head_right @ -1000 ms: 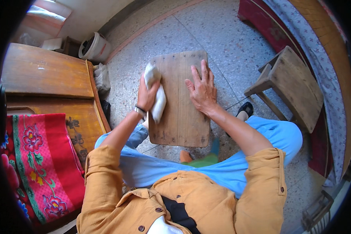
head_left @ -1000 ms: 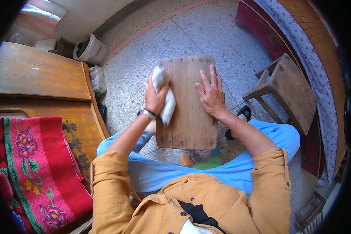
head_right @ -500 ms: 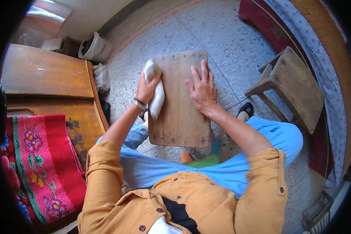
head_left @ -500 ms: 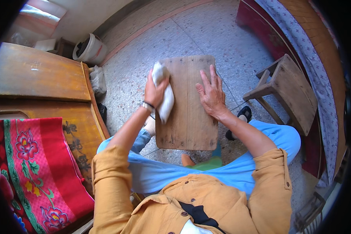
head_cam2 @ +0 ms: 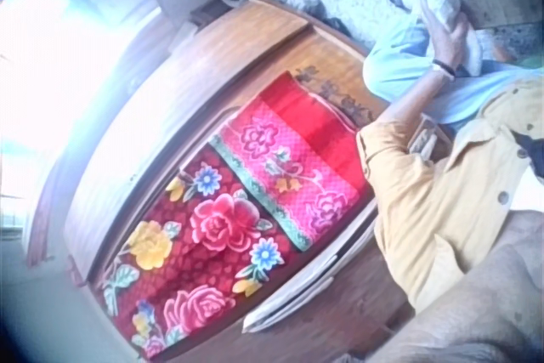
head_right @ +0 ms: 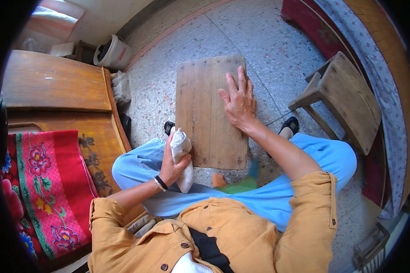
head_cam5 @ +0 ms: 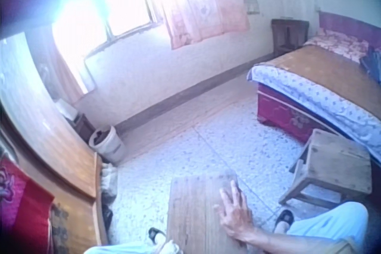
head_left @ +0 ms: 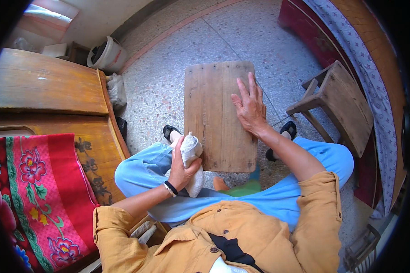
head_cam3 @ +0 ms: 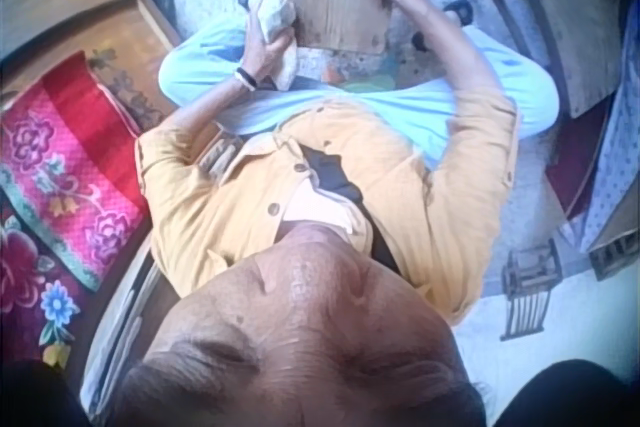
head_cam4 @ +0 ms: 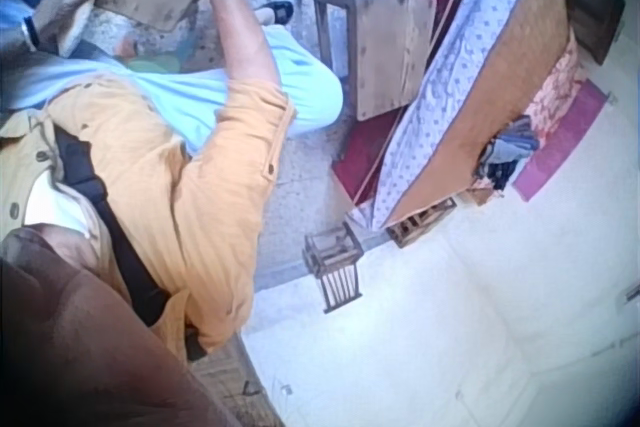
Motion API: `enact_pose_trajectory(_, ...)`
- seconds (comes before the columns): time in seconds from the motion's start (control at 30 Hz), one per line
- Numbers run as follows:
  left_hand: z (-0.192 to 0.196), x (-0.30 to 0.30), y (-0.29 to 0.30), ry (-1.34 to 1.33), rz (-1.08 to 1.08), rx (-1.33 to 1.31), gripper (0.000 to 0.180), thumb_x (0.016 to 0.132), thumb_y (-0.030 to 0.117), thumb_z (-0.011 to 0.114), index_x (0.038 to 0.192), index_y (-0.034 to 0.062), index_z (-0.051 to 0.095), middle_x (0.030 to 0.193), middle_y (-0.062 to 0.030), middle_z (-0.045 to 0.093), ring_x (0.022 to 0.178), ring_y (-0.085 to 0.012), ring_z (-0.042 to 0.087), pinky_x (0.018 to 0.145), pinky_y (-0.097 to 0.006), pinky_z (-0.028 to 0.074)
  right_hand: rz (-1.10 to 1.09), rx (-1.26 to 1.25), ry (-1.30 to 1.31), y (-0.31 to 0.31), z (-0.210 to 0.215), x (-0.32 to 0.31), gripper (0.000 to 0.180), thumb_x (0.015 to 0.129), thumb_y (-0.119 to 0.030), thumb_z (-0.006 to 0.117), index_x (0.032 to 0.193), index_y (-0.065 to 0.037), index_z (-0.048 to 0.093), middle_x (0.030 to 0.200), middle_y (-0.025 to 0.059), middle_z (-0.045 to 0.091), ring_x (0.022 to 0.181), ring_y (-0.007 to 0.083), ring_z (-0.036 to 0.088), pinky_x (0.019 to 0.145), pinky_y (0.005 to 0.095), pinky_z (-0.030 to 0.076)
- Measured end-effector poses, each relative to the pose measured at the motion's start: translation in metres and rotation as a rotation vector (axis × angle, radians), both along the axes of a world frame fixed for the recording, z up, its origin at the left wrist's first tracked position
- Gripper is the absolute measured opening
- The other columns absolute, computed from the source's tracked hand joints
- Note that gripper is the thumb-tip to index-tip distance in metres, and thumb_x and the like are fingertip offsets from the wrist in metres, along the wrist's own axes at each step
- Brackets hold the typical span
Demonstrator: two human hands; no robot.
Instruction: The person sits cross-legged on the floor and wipes a small wooden stool with a white cloth. They clean the legs and frame of the stool, then flip it over to wipe the seat surface thoroughly.
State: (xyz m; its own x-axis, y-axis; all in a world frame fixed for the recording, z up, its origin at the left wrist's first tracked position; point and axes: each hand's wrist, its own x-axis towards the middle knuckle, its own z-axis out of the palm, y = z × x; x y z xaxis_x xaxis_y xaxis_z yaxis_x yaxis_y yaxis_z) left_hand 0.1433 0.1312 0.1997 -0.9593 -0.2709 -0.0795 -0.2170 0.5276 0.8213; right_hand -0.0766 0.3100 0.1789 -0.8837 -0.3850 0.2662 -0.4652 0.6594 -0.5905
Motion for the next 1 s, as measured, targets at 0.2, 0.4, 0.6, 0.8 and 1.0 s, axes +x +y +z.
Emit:
enact_pose_trajectory(0.2, -0.021, -0.104, -0.039, 0.087, 0.051, 0.111, 0.075, 0.079, 0.018, 0.069, 0.139, -0.0015, 0.029, 0.121, -0.0196, 0.056, 0.111, -0.0281, 0.055, 0.095, -0.037, 0.042, 0.015, -0.002, -0.008, -0.004, 0.0, 0.001, 0.051, 0.093, -0.035, 0.05, 0.135, -0.007, 0.043, 0.149, 0.0207, 0.02, 0.129, 0.0438, 0.03, 0.099, 0.0502, 0.039)
enact_pose_trajectory(0.4, -0.031, -0.241, -0.073, 0.098, 0.23, -0.029, 0.069, 0.076, 0.032, 0.071, 0.132, 0.0036, 0.042, 0.116, -0.0192, 0.06, 0.108, -0.03, 0.058, 0.092, -0.037, 0.044, 0.022, 0.009, -0.01, -0.002, 0.001, -0.002, 0.051, 0.094, -0.036, 0.048, 0.135, -0.006, 0.043, 0.149, 0.021, 0.02, 0.13, 0.0428, 0.029, 0.099, 0.0493, 0.039)
enact_pose_trajectory(0.6, -0.026, -0.17, -0.042, 0.157, 0.122, -0.097, 0.074, 0.078, 0.028, 0.067, 0.138, 0.0016, 0.033, 0.126, -0.024, 0.049, 0.117, -0.0355, 0.049, 0.098, -0.04, 0.039, 0.001, 0.025, -0.016, 0.003, 0.0, 0.0, 0.051, 0.094, -0.036, 0.048, 0.135, -0.006, 0.043, 0.149, 0.0206, 0.02, 0.13, 0.0424, 0.029, 0.099, 0.0495, 0.039)
enact_pose_trajectory(0.8, 0.0, -0.003, -0.001, 0.01, -0.037, -0.162, 0.082, 0.075, 0.011, 0.064, 0.143, 0.001, 0.018, 0.13, -0.029, 0.039, 0.121, -0.0421, 0.039, 0.104, -0.045, 0.031, 0.006, 0.005, 0.007, 0.0, 0.0, 0.002, 0.051, 0.094, -0.036, 0.048, 0.135, -0.007, 0.043, 0.149, 0.0205, 0.021, 0.13, 0.0425, 0.029, 0.099, 0.0493, 0.039)
enact_pose_trajectory(1.0, 0.04, 0.007, 0.01, 0.11, -0.19, -0.361, 0.08, 0.071, 0.003, 0.065, 0.141, 0.0013, 0.027, 0.135, -0.0288, 0.035, 0.128, -0.0478, 0.03, 0.108, -0.049, 0.024, 0.01, -0.066, 0.068, 0.0, -0.009, -0.001, 0.049, 0.095, -0.035, 0.047, 0.132, -0.005, 0.045, 0.147, 0.0202, 0.025, 0.13, 0.0411, 0.03, 0.103, 0.048, 0.034)
